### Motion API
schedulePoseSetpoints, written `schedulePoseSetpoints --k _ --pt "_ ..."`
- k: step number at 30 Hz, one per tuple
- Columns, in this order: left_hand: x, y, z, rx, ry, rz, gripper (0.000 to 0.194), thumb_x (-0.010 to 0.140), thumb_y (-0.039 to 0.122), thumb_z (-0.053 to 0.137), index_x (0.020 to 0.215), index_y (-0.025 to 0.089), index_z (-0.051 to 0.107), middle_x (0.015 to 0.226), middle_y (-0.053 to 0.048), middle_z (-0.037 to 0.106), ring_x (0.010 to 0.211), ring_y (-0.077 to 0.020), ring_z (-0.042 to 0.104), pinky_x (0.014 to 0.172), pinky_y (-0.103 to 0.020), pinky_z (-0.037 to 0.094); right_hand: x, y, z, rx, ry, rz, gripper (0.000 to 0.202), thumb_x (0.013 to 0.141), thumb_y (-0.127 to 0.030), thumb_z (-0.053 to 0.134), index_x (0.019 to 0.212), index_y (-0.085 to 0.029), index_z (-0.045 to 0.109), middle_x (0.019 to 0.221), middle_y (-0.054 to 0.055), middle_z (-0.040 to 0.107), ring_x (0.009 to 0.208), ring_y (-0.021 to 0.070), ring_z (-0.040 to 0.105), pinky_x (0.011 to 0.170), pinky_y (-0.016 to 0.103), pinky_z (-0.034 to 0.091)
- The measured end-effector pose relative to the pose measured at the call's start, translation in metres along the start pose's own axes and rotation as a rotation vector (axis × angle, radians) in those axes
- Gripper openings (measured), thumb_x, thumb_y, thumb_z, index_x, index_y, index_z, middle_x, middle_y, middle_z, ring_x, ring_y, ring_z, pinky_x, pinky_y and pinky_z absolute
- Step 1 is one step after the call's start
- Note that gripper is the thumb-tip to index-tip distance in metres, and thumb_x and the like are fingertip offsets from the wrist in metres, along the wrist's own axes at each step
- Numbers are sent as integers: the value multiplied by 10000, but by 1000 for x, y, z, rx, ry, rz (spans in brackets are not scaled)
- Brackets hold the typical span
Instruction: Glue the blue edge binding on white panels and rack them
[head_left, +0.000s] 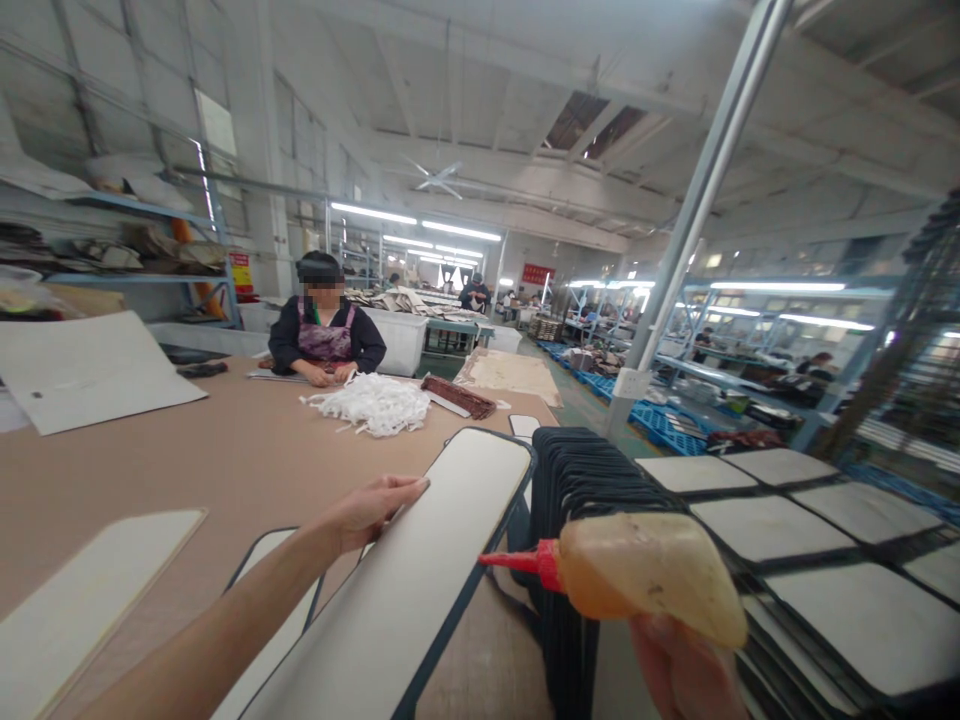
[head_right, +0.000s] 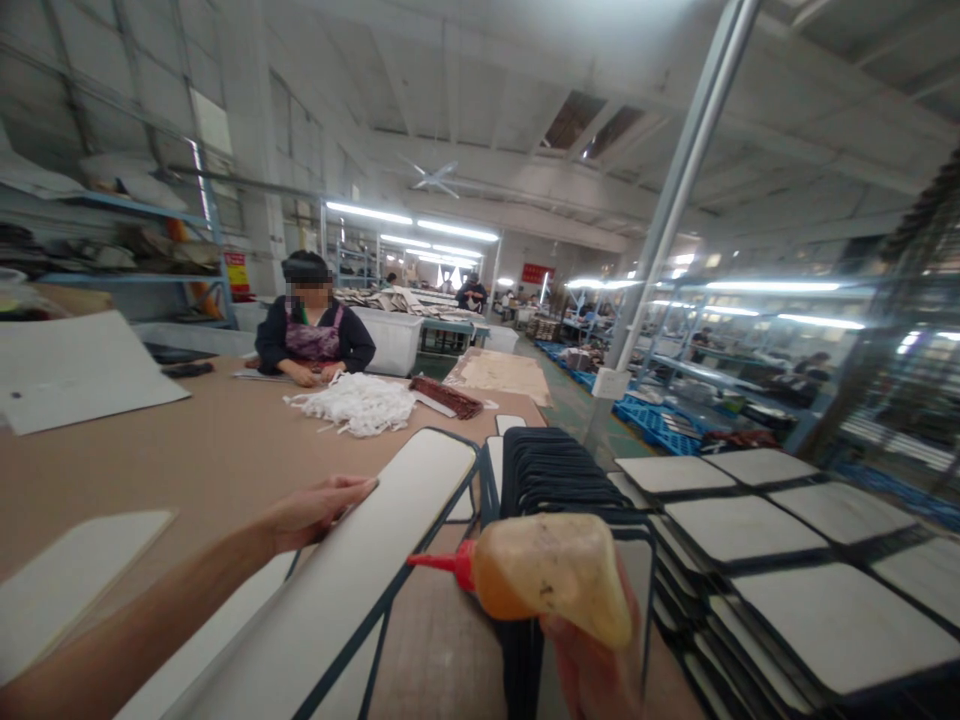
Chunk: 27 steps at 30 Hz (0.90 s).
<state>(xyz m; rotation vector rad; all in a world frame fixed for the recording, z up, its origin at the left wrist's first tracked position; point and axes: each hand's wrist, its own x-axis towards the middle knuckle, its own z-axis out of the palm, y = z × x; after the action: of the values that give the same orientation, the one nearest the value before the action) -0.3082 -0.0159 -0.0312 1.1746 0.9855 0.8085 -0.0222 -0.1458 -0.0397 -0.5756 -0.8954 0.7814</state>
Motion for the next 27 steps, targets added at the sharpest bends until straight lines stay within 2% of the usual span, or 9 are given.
schedulePoseSetpoints --k 5,8,10,15,17,19,23,27 --pt "5 1 -1 -16 9 1 579 496 569 792 886 150 710 738 -36 723 595 -129 610 492 -197 415 -2 1 0 11 -26 50 598 582 -236 813 1139 -264 597 1057 64 701 894 230 665 798 341 556" --pt "6 3 0 -19 23 1 588 467 571 802 863 145 708 736 -38 723 597 -136 613 495 -205 426 0 4 -5 4 -88 42 615 590 -211 801 1167 -237 590 1033 101 705 859 268 678 757 396 574" --pt "7 5 1 -18 35 1 598 445 576 806 841 140 707 723 -38 722 579 -136 608 483 -207 427 0 6 -7 7 -137 24 579 598 -188 790 1146 -236 608 986 101 717 827 268 687 725 386 583" --pt "7 10 5 -22 58 9 605 423 581 807 823 138 706 684 -27 712 537 -126 592 446 -198 404 -3 4 -4 -9 -59 61 513 569 -180 807 1053 -234 647 844 58 732 789 257 687 714 363 582" --pt "7 11 6 -29 63 11 595 416 579 810 805 141 705 672 -21 708 529 -124 588 449 -200 409 -5 2 -3 -31 -94 63 487 567 -167 804 1026 -241 657 816 52 729 781 261 688 704 365 583" --pt "7 11 6 -36 69 11 586 403 574 816 781 140 703 665 -21 707 529 -126 588 456 -206 420 -6 2 -1 -34 -126 66 515 564 -174 801 1051 -248 651 856 60 730 775 264 690 692 364 584" --pt "11 12 5 -50 79 7 581 396 562 824 774 137 703 651 -26 705 542 -139 595 464 -215 426 -9 1 4 -42 -50 115 614 538 -231 815 1119 -263 621 954 66 725 796 257 683 719 346 574" --pt "16 12 3 -66 83 10 577 372 556 834 744 136 699 604 -12 687 523 -133 584 455 -211 417 -9 8 -7 -120 -143 50 496 562 -250 800 1040 -261 669 913 81 732 718 270 688 639 361 587"
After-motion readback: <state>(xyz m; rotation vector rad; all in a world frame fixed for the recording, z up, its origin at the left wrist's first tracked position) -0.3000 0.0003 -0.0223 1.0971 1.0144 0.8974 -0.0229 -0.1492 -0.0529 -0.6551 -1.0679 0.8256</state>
